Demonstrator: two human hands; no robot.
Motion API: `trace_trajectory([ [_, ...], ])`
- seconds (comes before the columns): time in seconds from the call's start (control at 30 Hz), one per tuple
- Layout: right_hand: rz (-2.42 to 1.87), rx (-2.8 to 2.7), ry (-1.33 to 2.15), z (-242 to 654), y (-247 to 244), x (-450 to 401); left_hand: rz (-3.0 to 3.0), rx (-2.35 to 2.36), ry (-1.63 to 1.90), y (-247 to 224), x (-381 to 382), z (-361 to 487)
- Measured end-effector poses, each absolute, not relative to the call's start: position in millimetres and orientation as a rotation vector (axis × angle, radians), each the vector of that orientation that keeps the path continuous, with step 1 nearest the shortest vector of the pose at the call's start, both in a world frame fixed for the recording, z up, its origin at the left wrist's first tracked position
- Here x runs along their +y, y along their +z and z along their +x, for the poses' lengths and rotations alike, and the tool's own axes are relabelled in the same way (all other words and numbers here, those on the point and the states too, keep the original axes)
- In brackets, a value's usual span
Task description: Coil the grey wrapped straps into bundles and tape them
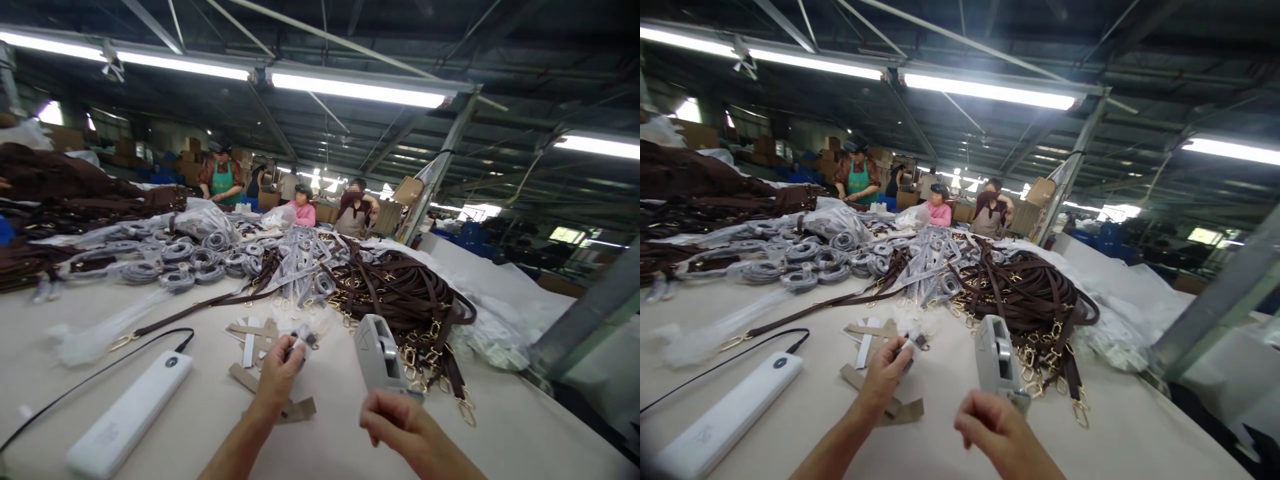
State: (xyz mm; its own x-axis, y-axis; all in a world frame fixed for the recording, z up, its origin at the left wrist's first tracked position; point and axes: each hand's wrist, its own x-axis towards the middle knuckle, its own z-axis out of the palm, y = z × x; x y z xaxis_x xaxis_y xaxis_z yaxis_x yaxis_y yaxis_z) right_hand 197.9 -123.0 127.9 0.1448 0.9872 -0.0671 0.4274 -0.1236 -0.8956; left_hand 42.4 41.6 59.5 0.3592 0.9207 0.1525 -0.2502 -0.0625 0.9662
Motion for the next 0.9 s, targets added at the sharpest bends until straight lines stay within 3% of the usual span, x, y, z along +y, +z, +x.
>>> trace_trajectory([
  [0.1, -1.554, -1.549, 0.837, 170, 145, -81, 1.328, 0.683, 1.089, 61, 36, 41],
  [0.27, -1.601, -1.541, 0.698, 161, 124, -39, 1.368, 0.681, 1.109, 60, 33, 38],
  [0.9, -1.597, -1.352, 0.744, 163, 101, -25, 1.342, 0.569, 1.012, 66, 31, 29],
])
